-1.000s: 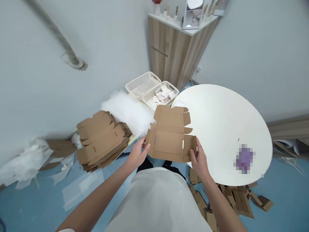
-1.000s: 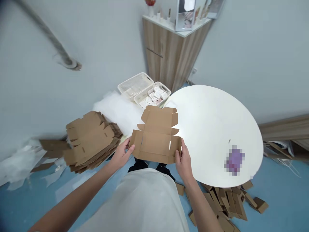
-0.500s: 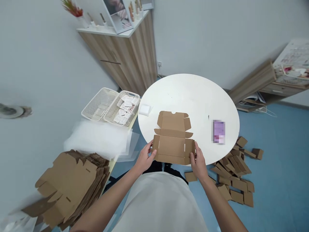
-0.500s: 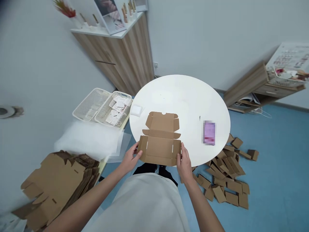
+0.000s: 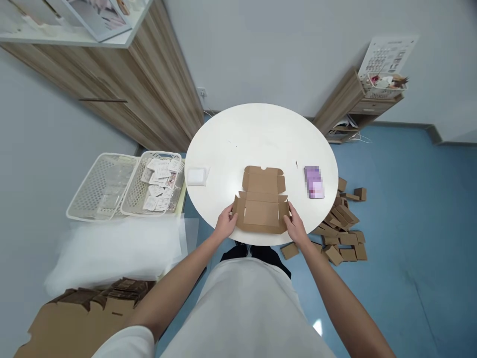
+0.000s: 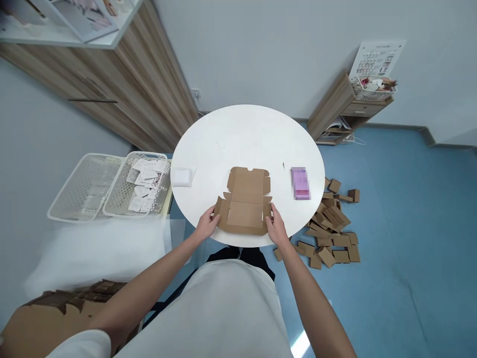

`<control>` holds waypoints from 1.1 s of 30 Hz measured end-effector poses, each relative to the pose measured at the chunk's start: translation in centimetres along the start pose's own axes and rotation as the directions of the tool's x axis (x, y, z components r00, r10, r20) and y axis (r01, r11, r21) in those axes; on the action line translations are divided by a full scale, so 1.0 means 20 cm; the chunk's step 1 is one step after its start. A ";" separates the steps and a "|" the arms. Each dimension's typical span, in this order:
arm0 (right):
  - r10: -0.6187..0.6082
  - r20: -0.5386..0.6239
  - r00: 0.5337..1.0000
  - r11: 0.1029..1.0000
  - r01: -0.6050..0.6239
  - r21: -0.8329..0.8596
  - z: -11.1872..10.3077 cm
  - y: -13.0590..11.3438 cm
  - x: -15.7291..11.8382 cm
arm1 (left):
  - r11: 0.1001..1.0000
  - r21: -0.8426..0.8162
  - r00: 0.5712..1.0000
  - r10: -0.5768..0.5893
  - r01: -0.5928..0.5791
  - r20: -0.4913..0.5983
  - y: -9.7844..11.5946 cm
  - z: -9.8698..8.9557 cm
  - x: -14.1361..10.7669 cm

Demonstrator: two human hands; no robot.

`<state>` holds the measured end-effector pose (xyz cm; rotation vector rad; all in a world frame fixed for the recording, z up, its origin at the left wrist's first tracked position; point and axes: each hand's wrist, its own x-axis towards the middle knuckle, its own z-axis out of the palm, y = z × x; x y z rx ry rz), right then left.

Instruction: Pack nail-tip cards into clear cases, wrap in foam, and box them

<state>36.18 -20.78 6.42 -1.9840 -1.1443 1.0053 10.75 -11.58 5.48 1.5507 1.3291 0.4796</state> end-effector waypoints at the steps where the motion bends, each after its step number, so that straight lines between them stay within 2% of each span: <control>1: 0.025 -0.003 1.000 0.999 -0.025 0.035 0.00 0.02 0.01 | 1.000 0.007 1.000 -0.017 0.017 0.000 -0.01 0.00 0.02; 6: 0.060 -0.005 0.998 0.995 -0.060 0.082 0.00 0.08 0.08 | 0.990 0.112 0.995 -0.084 0.088 -0.044 -0.04 0.00 0.08; 10: 0.094 -0.056 0.994 0.994 -0.097 -0.041 -0.03 0.10 0.18 | 0.974 0.174 0.989 -0.135 0.145 -0.065 -0.02 0.00 0.10; 14: 0.048 -0.103 0.994 0.979 -0.067 -0.191 -0.09 0.09 0.31 | 0.939 0.329 0.987 -0.052 0.102 -0.155 0.03 0.05 0.06; 18: 0.030 -0.045 0.999 0.974 -0.039 -0.224 -0.14 0.05 0.46 | 0.880 0.469 0.991 -0.012 0.075 -0.137 0.08 0.13 0.01; 21: 0.030 0.017 0.999 0.977 -0.026 -0.212 -0.15 0.03 0.57 | 0.843 0.521 0.985 -0.053 0.133 -0.166 0.10 0.16 -0.02; 23: 0.036 0.055 0.998 0.980 -0.024 -0.200 -0.14 0.01 0.62 | 0.784 0.601 0.982 -0.055 0.156 -0.183 0.11 0.17 -0.03; 25: 0.046 0.081 0.996 0.980 -0.029 -0.196 -0.13 -0.01 0.67 | 0.702 0.706 0.993 -0.017 0.095 -0.116 0.10 0.17 -0.05; 27: 0.046 0.084 0.995 0.974 -0.026 -0.225 -0.12 -0.03 0.70 | 0.629 0.776 0.999 0.032 -0.045 0.032 0.09 0.16 -0.05; 29: 0.033 0.074 0.997 0.960 -0.011 -0.280 -0.11 -0.05 0.73 | 0.584 0.794 0.984 0.064 -0.171 0.165 0.08 0.16 -0.05; 31: 0.024 0.071 0.997 0.949 0.000 -0.316 -0.09 -0.06 0.75 | 0.565 0.793 0.972 0.080 -0.228 0.223 0.07 0.17 -0.03; 33: 0.024 0.082 0.996 0.953 0.002 -0.302 -0.08 -0.08 0.77 | 0.557 0.794 0.968 0.088 -0.244 0.236 0.06 0.17 -0.01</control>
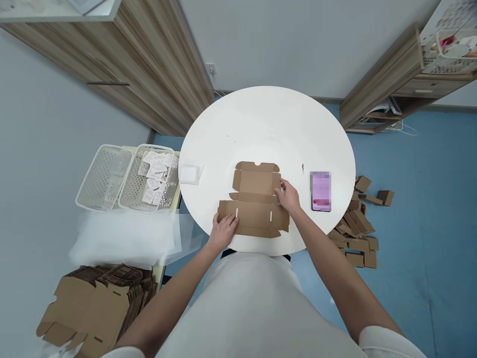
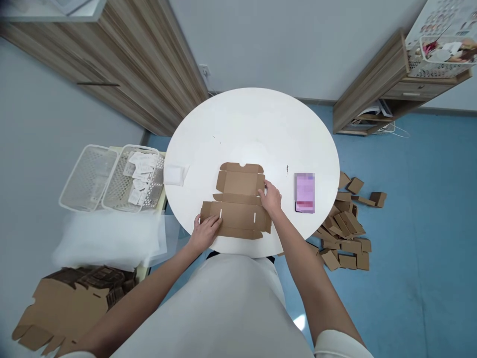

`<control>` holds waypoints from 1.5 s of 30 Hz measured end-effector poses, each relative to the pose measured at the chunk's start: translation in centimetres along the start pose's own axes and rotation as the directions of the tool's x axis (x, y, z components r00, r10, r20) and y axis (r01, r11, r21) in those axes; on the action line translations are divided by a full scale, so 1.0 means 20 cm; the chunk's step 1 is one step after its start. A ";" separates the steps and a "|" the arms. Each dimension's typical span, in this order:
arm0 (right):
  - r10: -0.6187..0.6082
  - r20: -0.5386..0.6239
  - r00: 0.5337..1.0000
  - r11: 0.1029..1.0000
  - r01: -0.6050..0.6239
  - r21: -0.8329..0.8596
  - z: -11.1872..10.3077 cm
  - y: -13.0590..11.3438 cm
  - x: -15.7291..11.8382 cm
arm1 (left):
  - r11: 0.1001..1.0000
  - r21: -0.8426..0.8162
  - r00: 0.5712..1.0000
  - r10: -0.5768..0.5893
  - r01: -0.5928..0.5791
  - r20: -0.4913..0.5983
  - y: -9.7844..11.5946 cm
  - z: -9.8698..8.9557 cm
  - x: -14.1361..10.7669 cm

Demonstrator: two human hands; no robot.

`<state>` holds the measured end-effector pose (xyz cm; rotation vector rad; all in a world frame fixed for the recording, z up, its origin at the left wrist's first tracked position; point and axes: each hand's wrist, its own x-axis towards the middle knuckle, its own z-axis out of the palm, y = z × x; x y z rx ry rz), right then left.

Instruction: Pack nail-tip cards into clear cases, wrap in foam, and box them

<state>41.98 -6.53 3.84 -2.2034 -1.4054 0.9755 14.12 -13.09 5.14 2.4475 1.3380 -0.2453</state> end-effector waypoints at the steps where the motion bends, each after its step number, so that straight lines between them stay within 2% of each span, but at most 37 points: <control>1: 0.004 0.007 1.000 1.000 -0.004 0.017 0.01 -0.01 0.01 | 1.000 0.001 1.000 0.003 -0.003 0.001 0.00 0.00 0.01; 6: 0.054 -0.020 0.998 0.997 -0.053 0.057 0.04 -0.03 0.02 | 0.995 -0.103 0.998 -0.002 0.008 0.061 0.04 -0.03 0.05; 11: 0.043 -0.055 0.998 0.991 -0.035 0.132 0.06 -0.02 0.00 | 0.981 -0.183 0.995 -0.049 0.065 0.088 0.05 -0.05 0.07; 17: 0.043 -0.042 0.998 0.990 -0.037 0.136 0.03 -0.02 -0.08 | 0.997 -0.068 0.999 -0.032 0.031 -0.003 0.05 -0.09 0.11; 22: 0.007 -0.047 0.999 0.992 -0.001 0.126 0.02 -0.04 -0.18 | 0.998 0.049 0.999 -0.034 0.033 0.003 0.06 -0.14 0.18; 31: -0.016 -0.030 0.999 1.000 0.016 0.017 0.06 -0.04 -0.28 | 0.999 0.037 0.999 0.005 -0.007 0.044 0.01 -0.15 0.22; 33: -0.049 -0.061 0.997 0.997 0.045 -0.061 0.06 -0.06 -0.31 | 1.000 0.023 0.999 0.014 -0.015 0.030 0.01 -0.15 0.23; 35: -0.132 -0.110 0.985 0.974 0.108 -0.200 0.06 -0.08 -0.34 | 1.000 0.005 1.000 0.012 -0.013 0.020 0.01 -0.15 0.23; 37: -0.264 -0.057 0.963 0.910 0.229 -0.346 0.06 -0.10 -0.38 | 1.000 -0.014 1.000 0.010 -0.010 0.014 0.01 -0.15 0.23; 40: -0.378 0.185 0.907 0.774 0.419 -0.474 0.10 -0.11 -0.44 | 0.999 -0.039 1.000 0.014 -0.014 -0.009 0.00 -0.13 0.23; 42: -0.365 0.273 0.890 0.717 0.455 -0.527 0.14 -0.10 -0.46 | 0.998 -0.050 0.999 0.024 -0.025 -0.031 0.00 -0.12 0.23; 45: -0.309 0.281 0.908 0.702 0.418 -0.577 0.20 -0.08 -0.47 | 0.997 -0.058 0.997 0.045 -0.048 -0.055 -0.01 -0.12 0.24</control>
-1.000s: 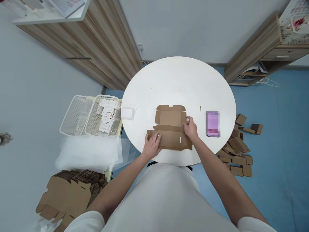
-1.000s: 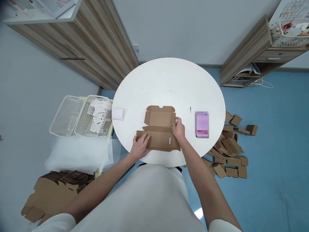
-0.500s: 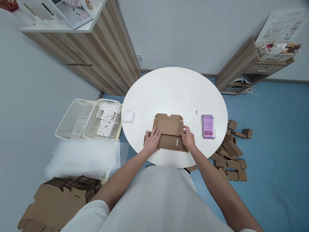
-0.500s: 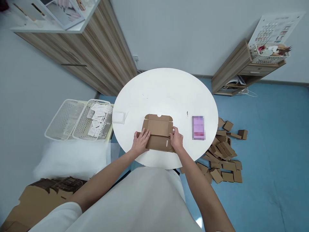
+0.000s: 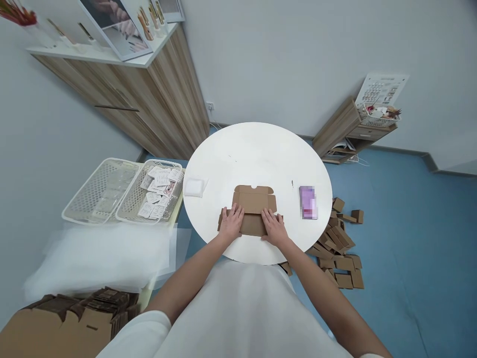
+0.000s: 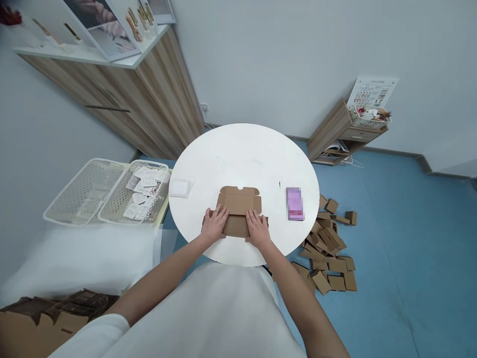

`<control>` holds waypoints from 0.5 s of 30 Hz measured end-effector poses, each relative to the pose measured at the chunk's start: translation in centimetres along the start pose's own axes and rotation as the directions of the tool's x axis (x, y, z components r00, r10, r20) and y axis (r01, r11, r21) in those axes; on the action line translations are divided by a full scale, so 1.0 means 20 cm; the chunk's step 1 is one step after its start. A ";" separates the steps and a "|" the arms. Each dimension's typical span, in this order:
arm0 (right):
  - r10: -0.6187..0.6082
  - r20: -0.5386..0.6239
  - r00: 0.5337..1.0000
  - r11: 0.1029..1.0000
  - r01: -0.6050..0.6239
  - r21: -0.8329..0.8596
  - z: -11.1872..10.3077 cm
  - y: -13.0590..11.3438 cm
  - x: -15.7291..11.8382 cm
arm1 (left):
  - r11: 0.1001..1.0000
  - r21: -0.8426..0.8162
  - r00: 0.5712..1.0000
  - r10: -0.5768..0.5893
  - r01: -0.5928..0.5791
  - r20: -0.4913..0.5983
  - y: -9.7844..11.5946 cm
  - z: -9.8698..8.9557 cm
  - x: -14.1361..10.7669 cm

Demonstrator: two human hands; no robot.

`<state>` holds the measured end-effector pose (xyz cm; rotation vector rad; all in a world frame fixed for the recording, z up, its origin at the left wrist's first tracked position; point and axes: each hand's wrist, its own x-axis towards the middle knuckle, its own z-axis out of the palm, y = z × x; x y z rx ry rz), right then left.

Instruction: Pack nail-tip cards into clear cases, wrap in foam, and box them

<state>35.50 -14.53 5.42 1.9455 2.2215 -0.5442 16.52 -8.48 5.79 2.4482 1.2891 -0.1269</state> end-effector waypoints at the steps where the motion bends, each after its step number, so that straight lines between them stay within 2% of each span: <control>1: 0.020 0.000 1.000 1.000 -0.020 -0.002 0.02 -0.01 0.00 | 1.000 -0.002 1.000 0.006 -0.006 -0.007 0.00 0.00 0.00; 5: 0.056 -0.011 0.998 0.998 -0.056 0.005 0.05 -0.03 0.02 | 0.999 -0.013 0.997 -0.040 0.039 -0.067 -0.03 -0.01 -0.05; 7: 0.060 -0.007 0.998 0.998 -0.060 0.008 0.04 -0.04 0.03 | 0.987 -0.052 0.979 -0.158 0.152 -0.128 -0.07 0.00 -0.12; 9: 0.063 -0.006 0.998 0.998 -0.063 0.016 0.04 -0.05 0.03 | 0.939 -0.148 0.927 -0.334 0.311 -0.171 -0.12 0.03 -0.19; 11: 0.061 -0.011 0.998 0.998 -0.060 0.030 0.04 -0.06 0.04 | 0.842 -0.291 0.850 -0.507 0.453 -0.143 -0.19 0.07 -0.25; 12: 0.059 -0.014 0.998 0.998 -0.059 0.037 0.04 -0.06 0.04 | 0.795 -0.364 0.826 -0.553 0.485 -0.109 -0.22 0.10 -0.28; 14: 0.060 -0.016 0.998 0.997 -0.059 0.048 0.05 -0.07 0.04 | 0.727 -0.482 0.812 -0.582 0.489 -0.053 -0.27 0.13 -0.30; 15: 0.060 -0.012 0.998 0.997 -0.059 0.052 0.05 -0.07 0.04 | 0.704 -0.533 0.819 -0.572 0.470 -0.033 -0.29 0.14 -0.31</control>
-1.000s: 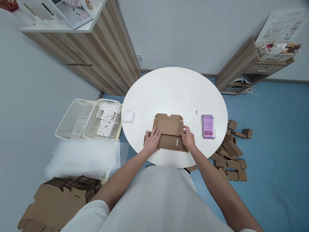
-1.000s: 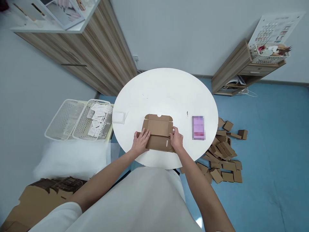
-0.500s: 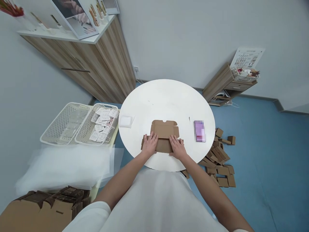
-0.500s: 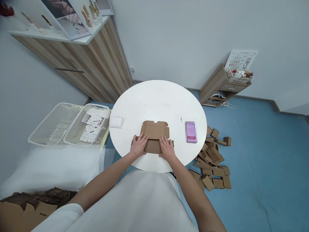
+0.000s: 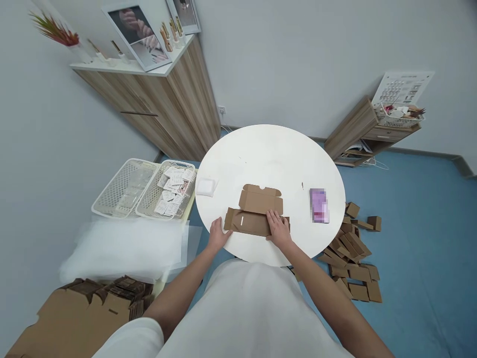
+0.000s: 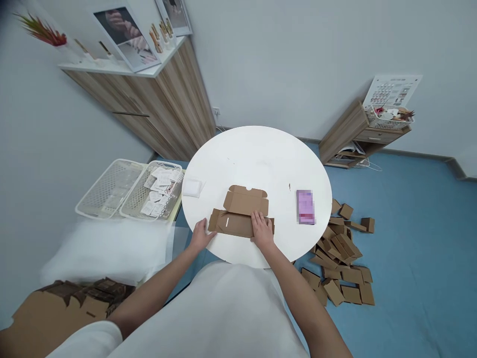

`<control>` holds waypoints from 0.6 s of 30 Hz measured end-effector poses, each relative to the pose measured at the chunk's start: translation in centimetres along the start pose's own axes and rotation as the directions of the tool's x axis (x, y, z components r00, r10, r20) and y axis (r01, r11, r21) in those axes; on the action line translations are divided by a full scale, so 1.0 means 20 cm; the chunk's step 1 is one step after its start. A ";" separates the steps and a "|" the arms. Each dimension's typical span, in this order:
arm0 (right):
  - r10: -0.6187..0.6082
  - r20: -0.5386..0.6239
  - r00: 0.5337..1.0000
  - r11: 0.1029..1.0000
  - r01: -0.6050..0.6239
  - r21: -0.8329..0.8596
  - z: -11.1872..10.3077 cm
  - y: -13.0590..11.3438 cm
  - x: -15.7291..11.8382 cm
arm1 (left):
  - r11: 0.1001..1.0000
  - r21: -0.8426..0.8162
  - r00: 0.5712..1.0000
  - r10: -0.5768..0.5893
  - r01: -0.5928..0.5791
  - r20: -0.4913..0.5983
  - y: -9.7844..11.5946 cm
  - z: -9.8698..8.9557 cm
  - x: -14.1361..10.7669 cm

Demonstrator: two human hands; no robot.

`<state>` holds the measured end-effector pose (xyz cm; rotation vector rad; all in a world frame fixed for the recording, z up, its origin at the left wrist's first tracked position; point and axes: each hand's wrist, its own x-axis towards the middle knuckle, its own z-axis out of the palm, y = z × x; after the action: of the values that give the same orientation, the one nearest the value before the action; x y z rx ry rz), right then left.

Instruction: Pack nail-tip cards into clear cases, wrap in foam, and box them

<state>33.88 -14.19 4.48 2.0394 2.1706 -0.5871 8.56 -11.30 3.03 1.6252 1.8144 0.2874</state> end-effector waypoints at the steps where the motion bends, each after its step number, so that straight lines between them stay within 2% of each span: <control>1: -0.001 0.006 1.000 1.000 0.001 0.002 0.00 0.00 0.00 | 0.998 -0.056 1.000 0.009 -0.007 0.024 -0.01 0.00 0.01; 4: -0.007 0.024 1.000 1.000 0.007 0.000 0.00 -0.02 0.01 | 0.985 -0.175 0.997 0.015 -0.002 0.072 0.00 0.02 0.03; 6: -0.011 0.031 0.999 1.000 0.011 -0.003 0.00 -0.03 0.01 | 0.981 -0.194 0.997 -0.015 0.029 0.071 0.02 0.03 0.04; 9: -0.010 0.039 0.999 1.000 0.011 -0.010 -0.01 -0.03 0.01 | 0.984 -0.171 0.997 -0.049 0.059 0.060 0.06 0.04 0.05; 18: -0.016 0.055 0.998 0.998 0.019 -0.052 0.00 -0.03 0.03 | 0.997 -0.078 0.999 -0.025 0.028 0.044 0.12 0.02 0.02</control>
<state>33.24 -13.65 4.50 1.9568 2.1514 -0.5739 10.78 -10.50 3.95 1.5409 1.7694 0.3060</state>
